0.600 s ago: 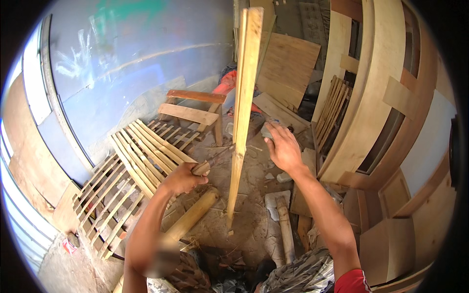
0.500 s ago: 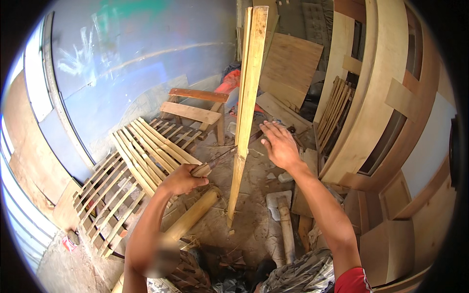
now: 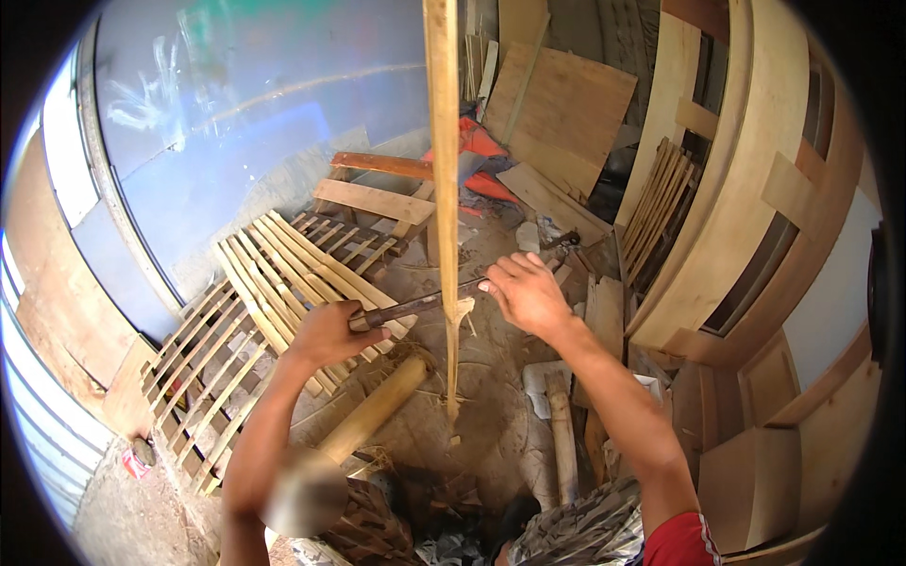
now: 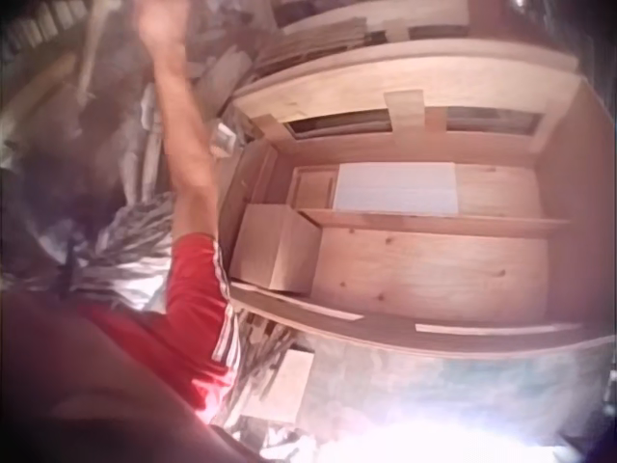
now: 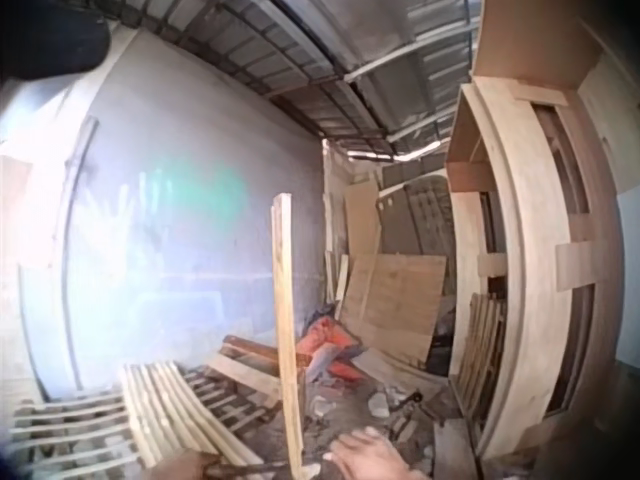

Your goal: The person splits a long bamboo pole into thin strips using a metal wedge and a wooden mallet. After splitting, the person uses a knife to further separate and trim the strips. The finished strips are placed on a pile nearby.

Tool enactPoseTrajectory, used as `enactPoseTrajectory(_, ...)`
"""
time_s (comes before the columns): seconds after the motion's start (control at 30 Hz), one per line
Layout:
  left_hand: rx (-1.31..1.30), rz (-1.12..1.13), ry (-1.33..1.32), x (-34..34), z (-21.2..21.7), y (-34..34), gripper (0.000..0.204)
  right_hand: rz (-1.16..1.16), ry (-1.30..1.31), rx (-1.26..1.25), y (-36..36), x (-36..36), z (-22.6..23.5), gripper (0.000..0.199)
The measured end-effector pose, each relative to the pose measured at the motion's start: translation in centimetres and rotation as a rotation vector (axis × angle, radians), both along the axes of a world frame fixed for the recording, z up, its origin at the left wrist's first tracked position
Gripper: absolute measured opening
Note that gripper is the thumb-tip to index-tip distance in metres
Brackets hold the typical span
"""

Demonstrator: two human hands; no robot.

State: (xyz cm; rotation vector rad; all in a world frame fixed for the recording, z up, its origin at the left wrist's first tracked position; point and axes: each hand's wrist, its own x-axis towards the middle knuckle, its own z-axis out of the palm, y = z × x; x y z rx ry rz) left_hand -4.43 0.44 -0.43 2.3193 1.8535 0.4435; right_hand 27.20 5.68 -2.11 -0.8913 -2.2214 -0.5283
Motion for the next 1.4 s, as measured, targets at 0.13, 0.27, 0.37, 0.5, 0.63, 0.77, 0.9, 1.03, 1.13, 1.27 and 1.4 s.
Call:
enactPoseTrajectory(0.13,0.054,0.055,0.05,-0.2,0.1,0.3,0.052,0.018,0.12,0.055,-0.8,-0.8,-1.3,0.013)
enactPoseTrajectory(0.27,0.128,0.088,0.088,-0.3,0.6,0.6,0.046,0.035,0.231,0.071,-0.6,-1.6,-2.7,0.012)
enactPoseTrajectory(0.37,0.123,0.103,0.117,-0.8,1.0,1.0,0.04,0.044,0.264,0.053,-0.5,-2.3,-3.3,0.012)
enactPoseTrajectory(0.5,0.15,0.121,0.112,-1.5,0.9,1.3,0.037,0.097,0.283,0.017,0.2,-2.9,-2.1,0.011)
enactPoseTrajectory(0.63,0.177,0.16,0.169,-0.7,5.0,-0.3,0.035,0.084,0.265,-0.048,-0.2,-1.9,1.2,0.011)
enactPoseTrajectory(0.77,0.279,0.108,0.119,0.0,12.0,-2.1,0.032,0.068,0.278,-0.04,-2.7,-1.2,8.3,0.013)
enactPoseTrajectory(0.9,0.176,0.035,0.118,0.5,11.7,-1.4,0.033,-0.01,0.274,-0.141,-4.6,0.1,8.0,0.015)
enactPoseTrajectory(1.03,0.082,0.109,0.238,0.8,0.0,2.6,0.038,-0.059,0.226,-0.102,-1.7,0.8,-1.5,0.018)
enactPoseTrajectory(1.13,0.105,0.067,0.158,1.5,-0.3,3.0,0.041,-0.018,0.244,-0.178,-1.4,1.6,-2.2,0.019)
enactPoseTrajectory(1.27,0.228,0.036,0.116,2.5,2.7,3.4,0.039,-0.028,0.228,-0.198,-1.0,3.3,0.9,0.017)
enactPoseTrajectory(1.4,0.286,0.013,0.06,2.7,8.2,0.6,0.035,-0.02,0.238,-0.053,-4.0,3.0,8.2,0.016)
